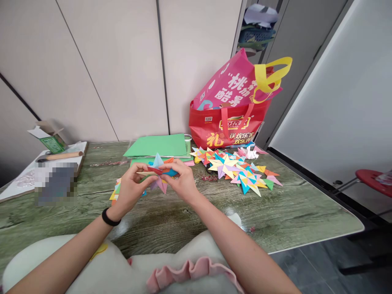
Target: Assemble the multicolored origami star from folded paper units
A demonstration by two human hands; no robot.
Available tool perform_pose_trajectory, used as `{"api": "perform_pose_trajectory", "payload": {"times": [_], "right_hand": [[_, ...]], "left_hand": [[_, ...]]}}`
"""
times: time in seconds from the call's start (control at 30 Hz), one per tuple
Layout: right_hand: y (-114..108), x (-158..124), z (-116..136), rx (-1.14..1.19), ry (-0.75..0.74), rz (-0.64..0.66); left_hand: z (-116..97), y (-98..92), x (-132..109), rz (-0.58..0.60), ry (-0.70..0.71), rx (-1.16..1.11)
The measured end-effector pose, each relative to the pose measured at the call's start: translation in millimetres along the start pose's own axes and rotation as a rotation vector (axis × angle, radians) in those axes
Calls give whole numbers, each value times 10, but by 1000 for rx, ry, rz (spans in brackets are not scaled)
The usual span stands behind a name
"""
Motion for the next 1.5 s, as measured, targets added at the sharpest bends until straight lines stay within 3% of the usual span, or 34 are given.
{"api": "perform_pose_trajectory", "payload": {"times": [0.17,0.5,0.83,1.03,1.17,1.3,1.5], "right_hand": [[7,-6,63,-41,-42,16],[-29,-13,180,-53,-116,-20],[-33,-17,107,-3,-63,-26],[-21,-12,42,6,-6,-16],[-16,-3,-11,-1,16,5],[42,-9,-196,75,180,75],[13,-9,-296,116,258,27]], "left_hand": [[57,-11,-6,-27,-84,-41],[-168,-51,-91,-60,266,97],[-195,21,-83,-11,235,54],[-46,-53,-49,-101,9,-15],[120,10,-27,-37,-202,-147],[282,85,-51,32,-398,-241],[359,239,-118,159,-524,-369]]}}
Point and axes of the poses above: each hand's wrist, its own x-axis towards the middle knuckle, its own y-axis out of the palm, z = x × y, the point moved 9 cm from there along x, towards the middle knuckle
